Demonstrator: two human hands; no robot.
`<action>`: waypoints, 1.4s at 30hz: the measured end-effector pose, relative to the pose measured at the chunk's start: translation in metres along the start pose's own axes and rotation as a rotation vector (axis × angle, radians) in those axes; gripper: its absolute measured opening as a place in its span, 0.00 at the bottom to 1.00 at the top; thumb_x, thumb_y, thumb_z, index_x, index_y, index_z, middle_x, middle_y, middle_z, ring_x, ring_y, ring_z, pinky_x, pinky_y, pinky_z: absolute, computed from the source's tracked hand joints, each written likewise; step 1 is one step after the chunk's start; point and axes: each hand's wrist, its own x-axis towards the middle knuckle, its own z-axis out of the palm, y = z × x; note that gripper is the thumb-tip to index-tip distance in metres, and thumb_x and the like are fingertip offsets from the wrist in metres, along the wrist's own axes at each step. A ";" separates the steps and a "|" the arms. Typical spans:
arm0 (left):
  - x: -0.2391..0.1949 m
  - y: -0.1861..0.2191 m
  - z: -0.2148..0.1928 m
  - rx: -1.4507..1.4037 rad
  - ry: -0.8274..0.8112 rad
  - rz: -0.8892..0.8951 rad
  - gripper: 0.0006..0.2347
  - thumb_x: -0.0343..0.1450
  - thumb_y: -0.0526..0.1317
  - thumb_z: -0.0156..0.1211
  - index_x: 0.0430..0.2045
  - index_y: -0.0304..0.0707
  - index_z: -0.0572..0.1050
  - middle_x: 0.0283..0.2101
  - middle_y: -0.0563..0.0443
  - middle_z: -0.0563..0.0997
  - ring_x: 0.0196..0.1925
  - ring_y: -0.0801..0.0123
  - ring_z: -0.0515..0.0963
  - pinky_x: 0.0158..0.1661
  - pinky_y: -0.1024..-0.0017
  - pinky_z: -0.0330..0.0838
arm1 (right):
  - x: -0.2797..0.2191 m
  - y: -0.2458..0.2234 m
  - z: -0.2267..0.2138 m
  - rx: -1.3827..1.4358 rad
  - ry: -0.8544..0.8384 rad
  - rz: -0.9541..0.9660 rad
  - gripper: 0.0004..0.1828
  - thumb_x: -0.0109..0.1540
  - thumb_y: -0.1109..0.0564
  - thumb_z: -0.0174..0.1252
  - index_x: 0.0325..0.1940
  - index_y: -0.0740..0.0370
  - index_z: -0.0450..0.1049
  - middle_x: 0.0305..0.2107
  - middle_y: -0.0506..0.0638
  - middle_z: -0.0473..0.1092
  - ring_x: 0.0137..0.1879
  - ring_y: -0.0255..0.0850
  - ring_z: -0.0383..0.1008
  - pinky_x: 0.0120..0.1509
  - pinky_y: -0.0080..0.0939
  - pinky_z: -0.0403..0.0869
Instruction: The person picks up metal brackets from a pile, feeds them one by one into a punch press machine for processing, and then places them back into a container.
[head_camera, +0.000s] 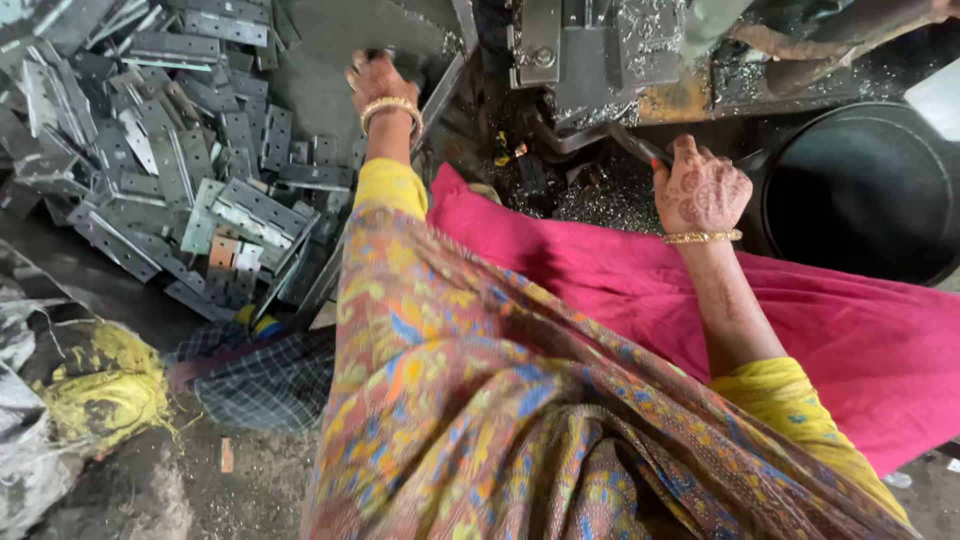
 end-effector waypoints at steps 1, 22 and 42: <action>-0.003 -0.003 0.001 0.063 0.049 -0.019 0.24 0.68 0.47 0.69 0.57 0.41 0.75 0.69 0.43 0.65 0.73 0.46 0.65 0.67 0.55 0.67 | -0.006 0.000 0.001 -0.021 -0.002 -0.003 0.19 0.66 0.41 0.62 0.50 0.57 0.75 0.34 0.55 0.77 0.40 0.54 0.79 0.39 0.55 0.73; -0.033 0.056 -0.070 0.023 0.007 0.285 0.17 0.61 0.37 0.64 0.44 0.43 0.79 0.51 0.39 0.80 0.55 0.46 0.78 0.50 0.51 0.70 | -0.003 0.000 0.012 0.028 -0.170 0.090 0.20 0.62 0.39 0.63 0.45 0.56 0.75 0.32 0.56 0.78 0.41 0.56 0.80 0.41 0.56 0.75; -0.142 0.236 -0.002 0.233 -0.111 0.437 0.17 0.75 0.42 0.43 0.56 0.41 0.74 0.73 0.51 0.58 0.76 0.57 0.52 0.71 0.47 0.43 | -0.024 0.009 0.059 0.043 -0.335 0.180 0.13 0.71 0.46 0.51 0.51 0.57 0.71 0.30 0.58 0.78 0.37 0.55 0.81 0.38 0.56 0.76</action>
